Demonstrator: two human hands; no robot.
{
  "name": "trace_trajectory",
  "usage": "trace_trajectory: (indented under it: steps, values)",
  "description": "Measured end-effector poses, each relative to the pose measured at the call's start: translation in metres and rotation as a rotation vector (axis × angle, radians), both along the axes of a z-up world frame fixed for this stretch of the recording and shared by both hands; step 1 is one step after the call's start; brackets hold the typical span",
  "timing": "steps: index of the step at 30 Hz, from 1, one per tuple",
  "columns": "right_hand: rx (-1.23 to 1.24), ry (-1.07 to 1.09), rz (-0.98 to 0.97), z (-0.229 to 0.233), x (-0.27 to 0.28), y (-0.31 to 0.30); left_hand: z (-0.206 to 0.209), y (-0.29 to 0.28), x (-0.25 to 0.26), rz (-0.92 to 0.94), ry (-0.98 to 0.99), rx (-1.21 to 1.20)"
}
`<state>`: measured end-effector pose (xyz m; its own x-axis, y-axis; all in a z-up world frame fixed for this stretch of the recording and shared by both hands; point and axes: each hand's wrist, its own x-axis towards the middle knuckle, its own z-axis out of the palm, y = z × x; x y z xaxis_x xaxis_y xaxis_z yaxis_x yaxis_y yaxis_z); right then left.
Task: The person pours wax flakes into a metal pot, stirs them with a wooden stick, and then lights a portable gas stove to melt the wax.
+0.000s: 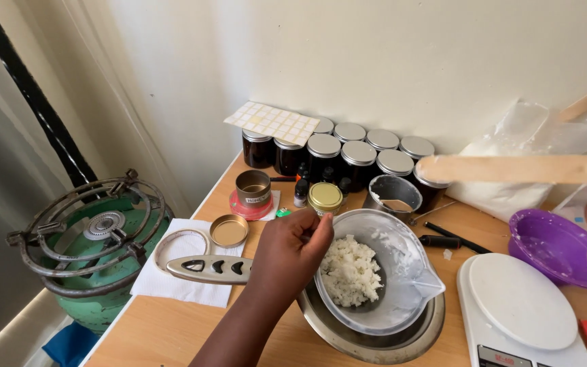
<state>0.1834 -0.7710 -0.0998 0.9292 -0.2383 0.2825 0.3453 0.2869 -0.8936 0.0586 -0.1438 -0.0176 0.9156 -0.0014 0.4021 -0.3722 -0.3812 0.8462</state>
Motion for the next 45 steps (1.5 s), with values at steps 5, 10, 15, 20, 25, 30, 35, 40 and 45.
trace_trajectory:
  steps: [5,10,15,20,25,30,35,40,45]
  values:
    - [-0.210,0.028,-0.238,0.113,-0.129,0.246,-0.003,0.000,0.003,0.009,0.007,0.036]
    - [-0.199,-0.202,0.107,0.125,-0.174,0.335,-0.001,-0.001,0.002,0.014,0.040,0.037]
    - [-0.568,-0.143,0.048,0.110,-0.181,0.379,-0.005,0.000,0.005,0.015,0.019,0.055]
    - [-0.862,-0.254,0.097,0.095,-0.175,0.394,-0.003,0.001,0.004,-0.003,-0.010,0.051]
    - [-1.024,-0.181,0.106,0.093,-0.174,0.383,-0.007,-0.001,0.006,0.038,-0.023,0.087]
    - [-0.831,0.087,0.062,0.105,-0.179,0.370,-0.006,-0.002,0.007,0.078,0.035,0.101]
    - [-0.795,0.025,-0.041,0.122,-0.187,0.356,-0.007,-0.002,0.008,0.080,0.059,0.088]
    - [-0.852,0.109,0.007,0.102,-0.174,0.372,0.000,-0.001,0.005,0.079,0.099,0.094]
    - [-0.950,-0.156,0.078,0.088,-0.174,0.387,0.000,0.000,0.005,0.060,0.093,0.094]
